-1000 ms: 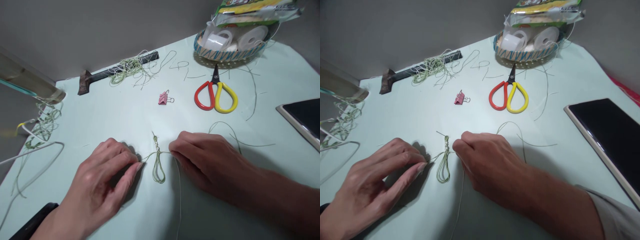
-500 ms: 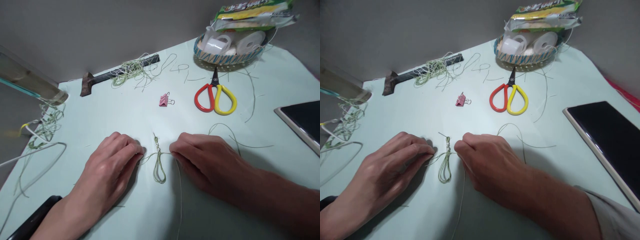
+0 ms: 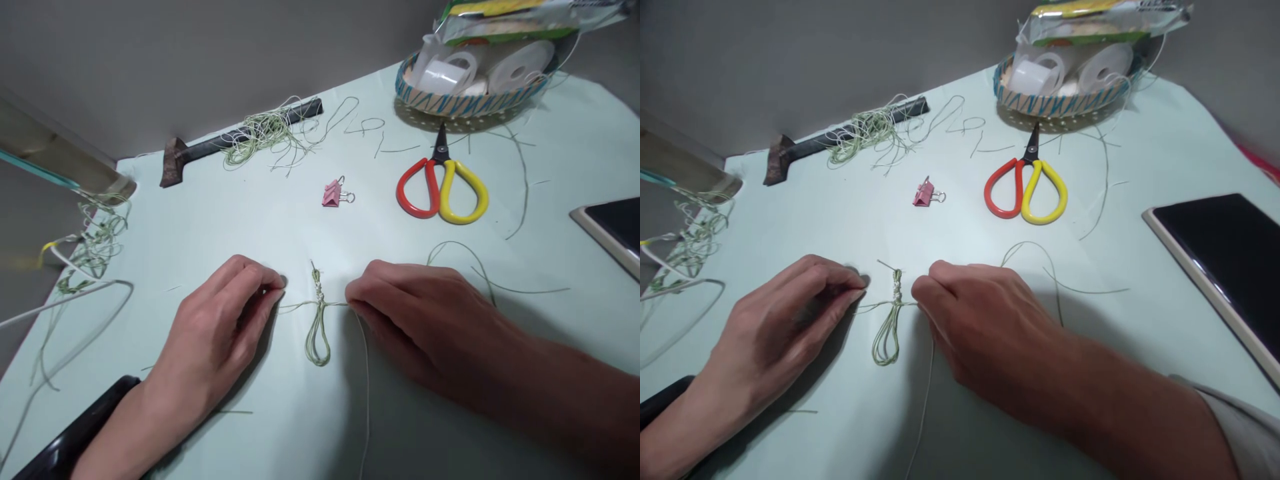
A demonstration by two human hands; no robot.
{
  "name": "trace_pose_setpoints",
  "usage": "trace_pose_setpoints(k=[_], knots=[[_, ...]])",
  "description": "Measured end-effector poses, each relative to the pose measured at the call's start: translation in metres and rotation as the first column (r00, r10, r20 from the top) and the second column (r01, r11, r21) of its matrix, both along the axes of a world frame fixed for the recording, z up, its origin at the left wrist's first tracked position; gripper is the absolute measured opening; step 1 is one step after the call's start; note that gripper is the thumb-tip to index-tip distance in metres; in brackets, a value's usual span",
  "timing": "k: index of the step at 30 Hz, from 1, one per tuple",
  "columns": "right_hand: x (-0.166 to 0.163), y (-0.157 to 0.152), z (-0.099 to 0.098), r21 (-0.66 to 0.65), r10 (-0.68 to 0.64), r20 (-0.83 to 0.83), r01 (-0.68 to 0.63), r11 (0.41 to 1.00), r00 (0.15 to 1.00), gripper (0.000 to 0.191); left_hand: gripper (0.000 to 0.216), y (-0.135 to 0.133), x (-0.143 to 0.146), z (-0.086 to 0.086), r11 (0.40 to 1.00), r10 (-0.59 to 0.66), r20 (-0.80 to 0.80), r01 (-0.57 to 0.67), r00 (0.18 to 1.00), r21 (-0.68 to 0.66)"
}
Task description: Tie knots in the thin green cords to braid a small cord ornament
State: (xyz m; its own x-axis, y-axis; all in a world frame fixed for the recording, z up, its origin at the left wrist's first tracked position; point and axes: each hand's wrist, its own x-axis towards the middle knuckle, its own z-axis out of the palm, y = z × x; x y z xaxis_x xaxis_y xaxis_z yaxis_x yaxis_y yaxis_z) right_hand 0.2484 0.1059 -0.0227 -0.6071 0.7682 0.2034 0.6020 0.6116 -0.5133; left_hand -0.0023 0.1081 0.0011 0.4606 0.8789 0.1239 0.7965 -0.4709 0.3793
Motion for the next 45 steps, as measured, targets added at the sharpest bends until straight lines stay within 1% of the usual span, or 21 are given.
trace_pose_setpoints(k=[2,4,7,10,13,18,23,26,29,33,38,41,43,45], knots=[[0.0,0.0,-0.001,0.009,-0.002,-0.007,0.002,1.0,1.0,0.021,0.012,-0.002,-0.002,0.001,1.0,0.023,0.019,-0.023,1.0,0.005],[-0.001,0.0,-0.002,0.014,-0.001,-0.008,0.001,1.0,1.0,0.02,0.014,-0.006,-0.003,0.003,1.0,0.013,0.05,-0.012,0.999,-0.007],[-0.001,0.001,-0.003,0.022,-0.005,-0.005,0.005,1.0,1.0,0.02,0.015,-0.011,-0.003,0.006,0.997,-0.069,0.073,0.07,0.995,-0.017],[-0.001,0.001,-0.002,0.008,-0.001,-0.006,0.001,1.0,1.0,0.02,0.019,-0.011,0.0,0.006,0.988,-0.15,0.026,0.15,0.988,0.031],[0.0,0.001,-0.001,-0.006,-0.001,0.001,0.001,1.0,1.0,0.02,0.022,-0.011,0.001,0.004,0.982,-0.18,-0.021,0.181,0.983,0.054],[-0.001,0.0,0.0,-0.013,-0.011,0.002,0.011,1.0,1.0,0.018,0.019,-0.015,0.0,-0.001,0.987,-0.15,-0.063,0.153,0.987,0.05],[-0.001,0.001,0.0,0.005,-0.011,-0.018,0.011,1.0,1.0,0.019,0.014,-0.021,0.002,0.001,0.997,-0.072,-0.021,0.072,0.997,0.0],[-0.001,0.0,0.001,0.002,-0.016,-0.012,0.016,1.0,1.0,0.019,0.012,-0.021,0.004,0.003,0.999,-0.043,-0.019,0.043,0.999,0.004],[-0.002,0.0,0.001,0.0,-0.018,-0.007,0.018,1.0,1.0,0.019,0.01,-0.02,0.007,0.003,0.999,-0.053,-0.015,0.053,0.998,0.005],[-0.001,0.0,0.0,0.017,-0.017,-0.008,0.017,1.0,1.0,0.02,0.014,-0.018,0.006,0.006,0.996,-0.088,0.014,0.088,0.996,-0.013],[-0.001,-0.001,-0.002,0.01,-0.019,-0.009,0.019,1.0,1.0,0.019,0.005,-0.017,0.003,0.013,0.987,-0.077,0.014,0.078,0.997,-0.139],[-0.001,-0.002,-0.002,0.008,-0.016,-0.005,0.016,1.0,1.0,0.019,0.011,-0.018,0.004,0.016,0.977,-0.055,0.018,0.058,0.998,-0.204],[-0.001,-0.002,-0.002,0.01,-0.015,-0.005,0.015,1.0,1.0,0.019,0.015,-0.019,0.004,0.015,0.976,-0.052,0.023,0.055,0.998,-0.211],[-0.001,-0.001,-0.002,0.022,-0.01,-0.017,0.01,1.0,1.0,0.018,0.015,-0.021,0.004,0.014,0.981,-0.04,0.026,0.045,0.999,-0.187]])
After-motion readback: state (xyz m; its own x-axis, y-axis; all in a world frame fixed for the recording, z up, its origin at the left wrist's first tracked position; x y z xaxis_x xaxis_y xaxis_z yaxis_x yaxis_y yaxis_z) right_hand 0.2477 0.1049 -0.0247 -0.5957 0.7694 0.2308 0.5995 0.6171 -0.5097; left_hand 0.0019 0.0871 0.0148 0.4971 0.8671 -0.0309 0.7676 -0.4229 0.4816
